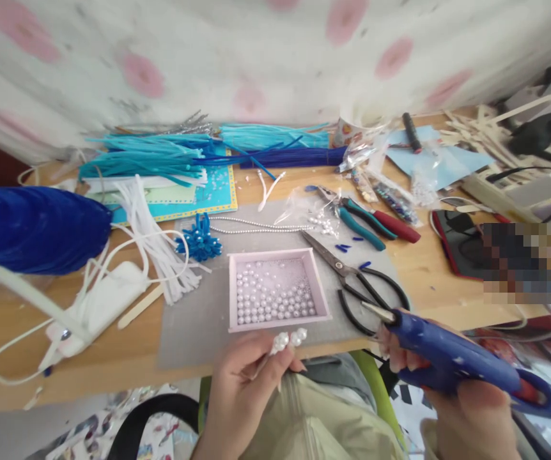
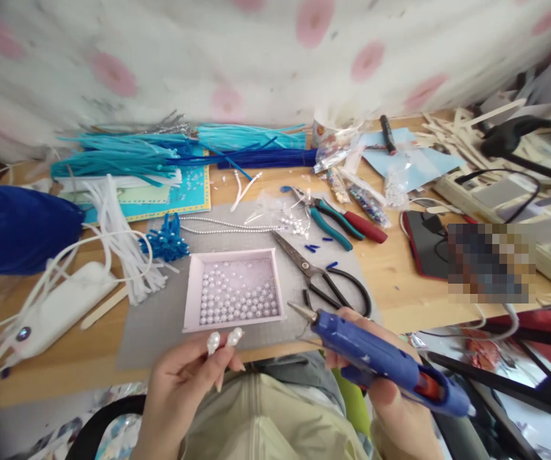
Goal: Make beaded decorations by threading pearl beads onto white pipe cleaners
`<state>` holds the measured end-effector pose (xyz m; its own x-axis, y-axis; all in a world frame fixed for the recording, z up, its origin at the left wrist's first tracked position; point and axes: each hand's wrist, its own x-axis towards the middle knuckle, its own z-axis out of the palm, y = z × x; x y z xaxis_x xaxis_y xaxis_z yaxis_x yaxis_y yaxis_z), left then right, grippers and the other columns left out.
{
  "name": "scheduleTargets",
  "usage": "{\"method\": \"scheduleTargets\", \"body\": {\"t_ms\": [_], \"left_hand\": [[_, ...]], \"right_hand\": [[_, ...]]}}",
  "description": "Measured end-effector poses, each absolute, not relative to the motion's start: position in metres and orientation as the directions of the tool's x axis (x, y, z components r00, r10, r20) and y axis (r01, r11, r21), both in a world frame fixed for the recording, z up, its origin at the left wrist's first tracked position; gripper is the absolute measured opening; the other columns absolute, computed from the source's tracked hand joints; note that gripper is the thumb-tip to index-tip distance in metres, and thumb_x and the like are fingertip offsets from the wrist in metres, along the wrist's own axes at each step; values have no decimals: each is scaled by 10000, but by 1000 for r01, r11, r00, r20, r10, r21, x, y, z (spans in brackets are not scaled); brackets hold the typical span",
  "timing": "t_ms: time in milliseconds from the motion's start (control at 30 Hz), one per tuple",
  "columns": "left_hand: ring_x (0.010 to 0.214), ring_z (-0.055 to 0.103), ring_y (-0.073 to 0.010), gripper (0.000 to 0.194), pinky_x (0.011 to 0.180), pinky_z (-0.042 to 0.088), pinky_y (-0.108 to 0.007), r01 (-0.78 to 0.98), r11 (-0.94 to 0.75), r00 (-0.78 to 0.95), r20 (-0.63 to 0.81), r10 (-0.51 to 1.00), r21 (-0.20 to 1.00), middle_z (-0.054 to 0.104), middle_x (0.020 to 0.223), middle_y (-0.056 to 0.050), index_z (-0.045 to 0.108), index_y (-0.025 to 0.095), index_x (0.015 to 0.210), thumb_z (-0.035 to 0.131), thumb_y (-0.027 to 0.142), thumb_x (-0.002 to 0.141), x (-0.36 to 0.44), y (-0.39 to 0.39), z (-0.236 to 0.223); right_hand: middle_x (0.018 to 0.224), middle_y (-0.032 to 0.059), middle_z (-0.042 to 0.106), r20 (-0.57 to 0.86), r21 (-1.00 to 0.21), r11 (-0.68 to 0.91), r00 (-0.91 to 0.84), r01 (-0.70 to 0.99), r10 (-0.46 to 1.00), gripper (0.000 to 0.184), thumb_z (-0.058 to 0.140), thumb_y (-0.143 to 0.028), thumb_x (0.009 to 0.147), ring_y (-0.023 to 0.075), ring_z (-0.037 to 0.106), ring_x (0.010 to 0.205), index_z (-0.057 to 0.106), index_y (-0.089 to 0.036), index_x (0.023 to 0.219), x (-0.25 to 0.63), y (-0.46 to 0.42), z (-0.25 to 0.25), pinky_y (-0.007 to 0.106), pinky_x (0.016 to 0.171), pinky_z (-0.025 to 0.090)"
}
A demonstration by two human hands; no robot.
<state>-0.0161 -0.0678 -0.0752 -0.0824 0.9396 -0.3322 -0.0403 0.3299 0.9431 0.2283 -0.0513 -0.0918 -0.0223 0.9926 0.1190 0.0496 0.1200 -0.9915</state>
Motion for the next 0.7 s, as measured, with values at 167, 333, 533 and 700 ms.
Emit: {"method": "scheduleTargets", "body": {"t_ms": [167, 333, 533, 700], "left_hand": [[542, 529, -159, 374, 526, 419, -274, -50, 336, -94, -340, 936, 940, 721, 634, -67, 819, 206, 626, 767, 507, 843, -18, -71, -74], [570, 579, -165, 277, 561, 450, -266, -54, 259, -108, -264, 958, 964, 738, 673, -52, 823, 222, 658, 766, 394, 867, -18, -71, -74], [703, 699, -211, 264, 662, 538, -284, -65, 177, -72, -182, 981, 982, 773, 783, -70, 844, 215, 788, 711, 399, 922, -19, -75, -79], [727, 708, -187, 182, 703, 550, -261, -86, 88, -44, -92, 995, 992, 781, 790, -41, 848, 251, 904, 686, 317, 956, -19, -77, -82]], "right_hand": [[644, 37, 588, 112, -991, 123, -183, 49, 977, 563, 581, -785, 844, 221, 523, 659, 695, -251, 709, 212, -48, -75, 336, 589, 415], [592, 21, 543, 148, -967, 192, -244, 168, 958, 597, 535, -770, 885, 189, 497, 564, 628, -228, 654, 211, -46, -72, 321, 526, 390], [559, 4, 535, 138, -966, 183, -232, 181, 963, 616, 542, -785, 871, 171, 492, 519, 608, -223, 626, 207, -49, -72, 314, 534, 390], [532, -7, 517, 97, -959, 137, -165, 249, 981, 678, 535, -883, 775, 169, 477, 483, 629, -230, 617, 206, -55, -72, 306, 494, 373]]}}
